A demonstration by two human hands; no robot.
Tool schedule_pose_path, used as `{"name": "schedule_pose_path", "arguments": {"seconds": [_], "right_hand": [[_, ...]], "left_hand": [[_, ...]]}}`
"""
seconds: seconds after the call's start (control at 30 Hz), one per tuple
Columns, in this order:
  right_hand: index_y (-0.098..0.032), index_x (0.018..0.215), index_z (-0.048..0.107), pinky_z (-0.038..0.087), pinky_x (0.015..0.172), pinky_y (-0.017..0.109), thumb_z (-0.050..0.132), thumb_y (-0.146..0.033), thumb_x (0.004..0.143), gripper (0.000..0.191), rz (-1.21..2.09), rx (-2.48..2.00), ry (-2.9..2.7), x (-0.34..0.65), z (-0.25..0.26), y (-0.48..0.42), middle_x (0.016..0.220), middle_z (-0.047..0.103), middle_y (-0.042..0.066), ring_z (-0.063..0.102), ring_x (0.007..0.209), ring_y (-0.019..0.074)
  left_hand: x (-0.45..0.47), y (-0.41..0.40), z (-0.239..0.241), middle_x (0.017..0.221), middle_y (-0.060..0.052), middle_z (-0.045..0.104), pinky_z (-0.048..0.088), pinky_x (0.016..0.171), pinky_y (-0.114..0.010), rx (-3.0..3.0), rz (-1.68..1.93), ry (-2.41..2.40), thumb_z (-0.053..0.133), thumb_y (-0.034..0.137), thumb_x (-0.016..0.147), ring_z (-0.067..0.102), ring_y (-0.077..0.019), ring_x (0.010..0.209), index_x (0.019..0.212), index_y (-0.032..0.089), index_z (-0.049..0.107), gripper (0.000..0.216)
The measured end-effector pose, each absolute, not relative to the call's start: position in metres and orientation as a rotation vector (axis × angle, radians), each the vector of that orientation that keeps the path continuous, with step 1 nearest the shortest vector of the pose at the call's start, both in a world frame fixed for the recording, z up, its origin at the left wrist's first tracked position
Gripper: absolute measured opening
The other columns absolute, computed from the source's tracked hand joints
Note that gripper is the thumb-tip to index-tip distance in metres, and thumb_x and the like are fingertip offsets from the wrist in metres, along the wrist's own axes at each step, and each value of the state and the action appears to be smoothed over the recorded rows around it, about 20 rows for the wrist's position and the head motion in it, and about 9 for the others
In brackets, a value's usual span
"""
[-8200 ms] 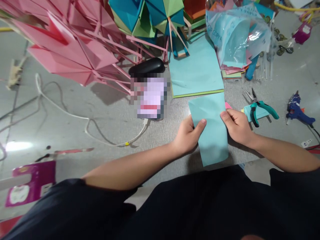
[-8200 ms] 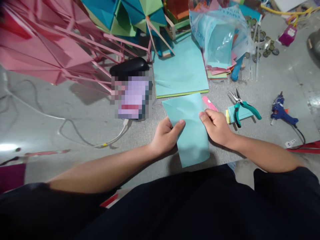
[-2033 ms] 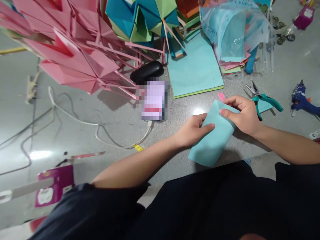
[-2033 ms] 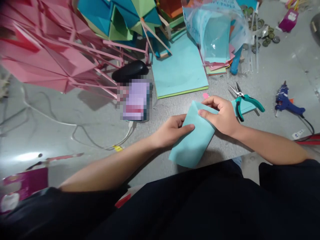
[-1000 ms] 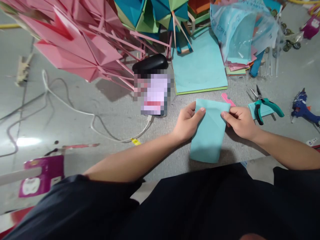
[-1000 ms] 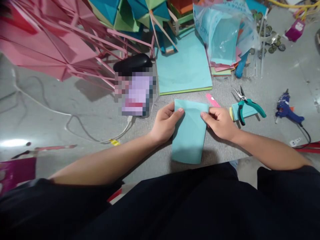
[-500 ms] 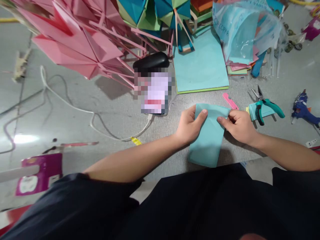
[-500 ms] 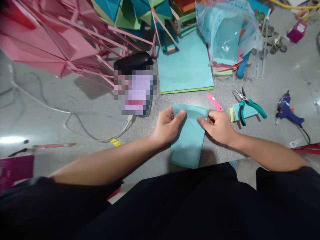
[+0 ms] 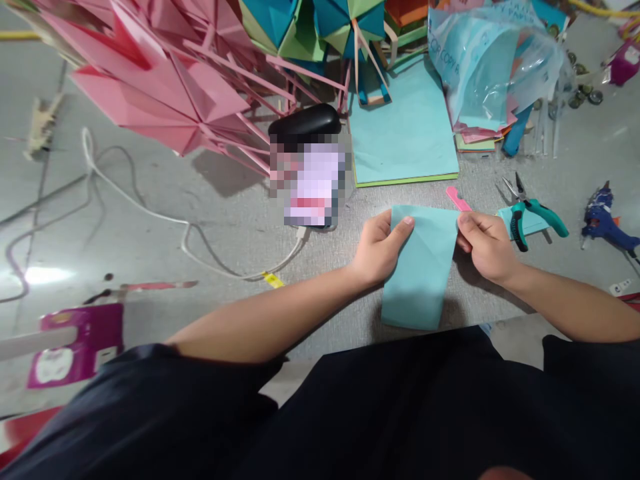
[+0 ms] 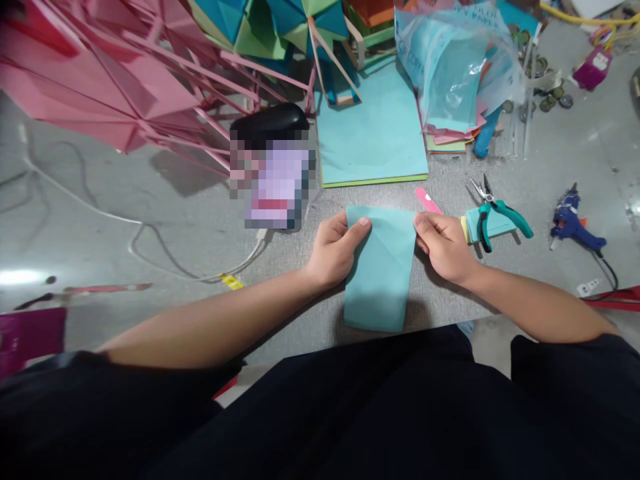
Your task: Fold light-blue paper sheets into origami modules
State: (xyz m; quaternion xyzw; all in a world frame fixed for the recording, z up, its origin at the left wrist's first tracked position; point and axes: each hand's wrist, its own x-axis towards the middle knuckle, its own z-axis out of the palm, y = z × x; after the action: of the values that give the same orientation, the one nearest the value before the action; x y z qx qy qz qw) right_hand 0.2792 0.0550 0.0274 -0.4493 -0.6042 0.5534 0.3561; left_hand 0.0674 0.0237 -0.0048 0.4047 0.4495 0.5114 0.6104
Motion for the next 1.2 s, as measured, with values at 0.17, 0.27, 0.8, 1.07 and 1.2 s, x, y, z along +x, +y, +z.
{"name": "schedule_pose_path", "arguments": {"seconds": [0.17, 0.27, 0.8, 1.07, 1.2], "right_hand": [[-0.024, 0.058, 0.049, 0.028, 0.051, 0.031, 0.074, -0.089, 0.093, 0.077, 1.394, -1.164, -1.567, 0.2787, 0.0278, 0.0561, 0.052, 0.043, -0.004, 0.037, 0.051, 0.0105], [-0.024, 0.058, 0.050, 0.027, 0.051, 0.031, 0.074, -0.088, 0.093, 0.077, 1.376, -1.163, -1.578, 0.2777, 0.0279, 0.0559, 0.052, 0.043, -0.004, 0.037, 0.051, 0.0101], [-0.024, 0.063, 0.051, 0.022, 0.051, 0.031, 0.077, -0.089, 0.089, 0.075, 1.346, -1.212, -1.608, 0.2765, 0.0224, 0.0566, 0.055, 0.040, -0.006, 0.033, 0.053, 0.0097], [-0.025, 0.063, 0.050, 0.023, 0.053, 0.032, 0.081, -0.077, 0.093, 0.068, 1.334, -1.245, -1.629, 0.2792, 0.0232, 0.0577, 0.056, 0.039, -0.006, 0.030, 0.055, 0.0103], [-0.025, 0.063, 0.049, 0.023, 0.054, 0.032, 0.084, -0.073, 0.093, 0.067, 1.330, -1.282, -1.620, 0.2813, 0.0270, 0.0592, 0.057, 0.039, -0.006, 0.030, 0.057, 0.0108]], "left_hand": [[0.0682, 0.0234, -0.0052, 0.069, 0.001, 0.067, 0.049, 0.051, -0.023, 0.903, 1.184, 1.017, 0.090, 0.077, 0.083, 0.057, -0.0113, 0.056, 0.080, 0.020, 0.066, 0.061], [0.0684, 0.0234, -0.0050, 0.069, 0.001, 0.065, 0.048, 0.050, -0.022, 0.881, 1.184, 1.014, 0.092, 0.076, 0.082, 0.056, -0.0107, 0.056, 0.080, 0.020, 0.067, 0.061], [0.0686, 0.0232, -0.0027, 0.067, 0.002, 0.062, 0.048, 0.050, -0.023, 0.895, 1.166, 1.058, 0.091, 0.065, 0.084, 0.053, -0.0104, 0.055, 0.077, 0.021, 0.063, 0.053], [0.0673, 0.0202, -0.0094, 0.073, 0.005, 0.068, 0.050, 0.052, -0.024, 0.883, 1.226, 0.963, 0.087, 0.044, 0.092, 0.060, -0.0132, 0.053, 0.134, 0.026, 0.064, 0.051], [0.0654, 0.0204, -0.0103, 0.069, 0.006, 0.061, 0.041, 0.048, -0.025, 0.919, 1.229, 0.956, 0.089, 0.049, 0.093, 0.050, -0.0118, 0.048, 0.129, 0.027, 0.067, 0.048]]}}
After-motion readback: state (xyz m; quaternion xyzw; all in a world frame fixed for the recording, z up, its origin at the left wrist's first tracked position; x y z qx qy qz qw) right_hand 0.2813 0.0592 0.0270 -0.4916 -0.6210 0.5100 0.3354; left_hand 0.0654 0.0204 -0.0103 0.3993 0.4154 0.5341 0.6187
